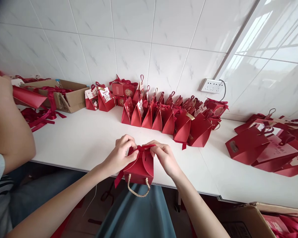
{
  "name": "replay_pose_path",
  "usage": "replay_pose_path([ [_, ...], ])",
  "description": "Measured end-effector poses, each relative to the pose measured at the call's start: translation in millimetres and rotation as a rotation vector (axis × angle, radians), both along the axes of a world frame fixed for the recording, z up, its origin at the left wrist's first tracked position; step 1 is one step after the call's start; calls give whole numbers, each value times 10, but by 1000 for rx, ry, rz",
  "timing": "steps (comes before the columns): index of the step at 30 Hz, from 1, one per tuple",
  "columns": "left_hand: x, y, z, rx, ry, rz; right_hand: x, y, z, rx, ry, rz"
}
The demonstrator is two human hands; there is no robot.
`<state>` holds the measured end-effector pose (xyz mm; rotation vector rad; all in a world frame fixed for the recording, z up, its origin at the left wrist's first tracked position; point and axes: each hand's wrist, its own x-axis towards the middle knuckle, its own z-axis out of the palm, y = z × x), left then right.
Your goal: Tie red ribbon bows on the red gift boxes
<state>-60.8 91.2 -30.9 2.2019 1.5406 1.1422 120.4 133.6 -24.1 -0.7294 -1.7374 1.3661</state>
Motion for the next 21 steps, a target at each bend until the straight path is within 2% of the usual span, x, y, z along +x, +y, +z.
replay_pose_path([
  [2,-27,1,-17,13,-13,18,71,0,30,148,-108,-12],
  [3,-30,-1,-21,16,-13,18,90,-4,43,255,-176,-70],
  [6,4,-11,-3,40,26,6,66,-22,67,576,-335,-387],
  [8,47,-15,28,58,55,-4,1,-36,71,620,-365,-504],
  [9,66,-14,44,60,63,-9,-36,-40,74,563,-363,-502],
  [11,88,-8,66,52,68,-17,-95,-40,81,346,-321,-411],
  [13,81,3,69,37,68,-19,-117,-21,90,106,-202,-294],
  [15,49,15,56,34,61,-4,-95,8,101,-53,-38,-187],
  [18,-15,24,35,36,14,28,-6,37,125,-123,154,-35],
  [21,-51,23,39,37,-59,36,77,16,170,-155,177,150],
])
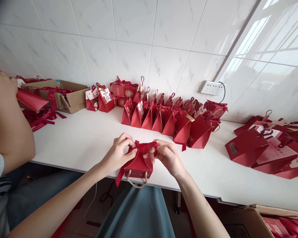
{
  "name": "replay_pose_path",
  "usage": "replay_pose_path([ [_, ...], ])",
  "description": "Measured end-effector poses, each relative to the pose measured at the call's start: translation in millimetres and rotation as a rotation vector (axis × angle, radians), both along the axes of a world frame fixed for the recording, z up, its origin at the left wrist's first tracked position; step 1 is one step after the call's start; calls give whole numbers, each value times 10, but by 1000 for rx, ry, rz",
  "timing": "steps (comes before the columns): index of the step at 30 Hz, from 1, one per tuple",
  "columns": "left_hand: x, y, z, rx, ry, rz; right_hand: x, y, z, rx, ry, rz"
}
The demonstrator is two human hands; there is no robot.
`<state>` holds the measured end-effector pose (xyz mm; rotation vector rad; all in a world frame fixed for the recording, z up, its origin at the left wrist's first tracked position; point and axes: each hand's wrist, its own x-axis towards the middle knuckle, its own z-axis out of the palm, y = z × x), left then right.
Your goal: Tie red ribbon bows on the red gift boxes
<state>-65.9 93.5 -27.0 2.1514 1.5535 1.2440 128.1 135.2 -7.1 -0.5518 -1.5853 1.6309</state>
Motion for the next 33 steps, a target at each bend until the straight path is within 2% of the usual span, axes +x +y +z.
replay_pose_path([
  [4,17,1,17,10,-82,-38,-9,-59,54,79,-303,78],
  [6,40,4,12,-11,-138,-84,-53,-70,56,130,-348,75],
  [10,72,1,-18,-135,-187,-191,-120,-41,77,71,-19,0],
  [12,65,-7,-20,-182,-141,-208,-116,-12,129,-26,153,-110],
  [14,40,-15,1,-222,-151,-213,-88,18,200,-106,230,-215],
  [17,-14,-14,60,-323,-321,-247,-33,48,290,-132,276,-255],
  [22,-48,29,138,-425,-653,-329,25,33,369,15,228,-181],
  [26,-58,72,221,-390,-866,-403,61,34,439,120,190,-149],
  [33,-276,109,484,-304,-1058,-327,104,183,522,152,176,-224],
])
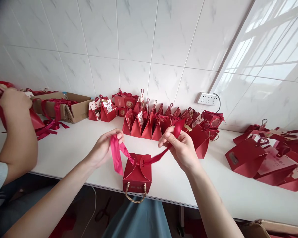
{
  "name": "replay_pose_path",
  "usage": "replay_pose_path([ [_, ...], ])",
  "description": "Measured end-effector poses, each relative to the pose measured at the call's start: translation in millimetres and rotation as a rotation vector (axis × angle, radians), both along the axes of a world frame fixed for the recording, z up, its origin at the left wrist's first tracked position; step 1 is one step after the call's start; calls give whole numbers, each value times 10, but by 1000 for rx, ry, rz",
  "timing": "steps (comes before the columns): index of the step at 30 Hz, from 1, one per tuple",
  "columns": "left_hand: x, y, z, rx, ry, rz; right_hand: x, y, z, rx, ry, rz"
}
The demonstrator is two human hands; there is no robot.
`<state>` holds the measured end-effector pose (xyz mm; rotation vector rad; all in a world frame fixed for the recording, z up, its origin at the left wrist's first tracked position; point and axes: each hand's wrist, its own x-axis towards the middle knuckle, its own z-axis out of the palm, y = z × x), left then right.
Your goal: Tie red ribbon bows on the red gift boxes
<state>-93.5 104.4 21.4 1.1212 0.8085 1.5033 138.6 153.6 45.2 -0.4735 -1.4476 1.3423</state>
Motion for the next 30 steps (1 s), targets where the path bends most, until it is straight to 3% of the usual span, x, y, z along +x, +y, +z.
replay_pose_path([
  [3,-141,-2,81,7,-32,23,26,63,-5,47,-133,-56],
  [7,-357,-63,102,-55,54,78,109,91,-64,135,-503,-112],
  [13,-659,-202,-61,-171,385,41,189,19,-345,148,-967,75],
  [19,-785,-262,-214,-222,1007,260,150,11,-608,-12,-974,224],
  [22,-817,-272,-233,-266,1152,295,162,34,-659,-94,-841,324],
  [25,-830,-268,-244,-288,1104,255,168,25,-670,-168,-750,321],
  [30,-816,-227,-261,-258,849,232,151,-32,-567,-182,-790,215],
])
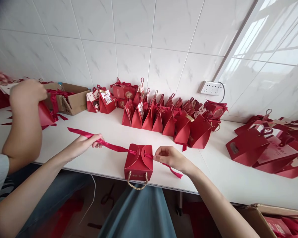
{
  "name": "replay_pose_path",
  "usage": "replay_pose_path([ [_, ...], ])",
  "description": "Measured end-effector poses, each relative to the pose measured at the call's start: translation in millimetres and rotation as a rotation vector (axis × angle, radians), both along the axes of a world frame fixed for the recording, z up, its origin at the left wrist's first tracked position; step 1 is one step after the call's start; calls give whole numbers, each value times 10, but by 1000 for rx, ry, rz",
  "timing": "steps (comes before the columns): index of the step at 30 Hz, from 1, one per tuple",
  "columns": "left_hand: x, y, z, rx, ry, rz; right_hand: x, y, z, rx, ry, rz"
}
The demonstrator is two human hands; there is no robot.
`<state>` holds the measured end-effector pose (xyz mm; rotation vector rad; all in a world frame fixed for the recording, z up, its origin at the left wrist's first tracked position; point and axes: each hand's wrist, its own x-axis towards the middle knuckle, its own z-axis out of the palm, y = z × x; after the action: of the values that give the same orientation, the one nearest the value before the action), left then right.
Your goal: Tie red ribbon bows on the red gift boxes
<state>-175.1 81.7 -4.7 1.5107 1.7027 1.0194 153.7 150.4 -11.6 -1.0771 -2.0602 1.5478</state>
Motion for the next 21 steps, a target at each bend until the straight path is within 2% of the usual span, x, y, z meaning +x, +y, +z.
replay_pose_path([
  [4,30,26,-8,43,-98,25,39,-11,142,72,-67,-52],
  [8,93,22,-20,22,-109,13,158,15,207,179,-230,2],
  [10,126,17,-37,12,-116,-21,223,9,214,287,-274,-3],
  [12,150,16,-63,1,-105,-52,273,-18,222,488,-280,-55],
  [14,164,18,-94,-12,-77,-61,303,-51,233,785,-263,-88],
  [17,170,24,-138,-32,-32,-63,329,-84,222,1208,-237,-45],
  [19,165,27,-160,-39,-21,-70,347,-89,176,1364,-250,-1],
  [21,155,27,-173,-33,-27,-68,368,-84,103,1455,-276,21],
])
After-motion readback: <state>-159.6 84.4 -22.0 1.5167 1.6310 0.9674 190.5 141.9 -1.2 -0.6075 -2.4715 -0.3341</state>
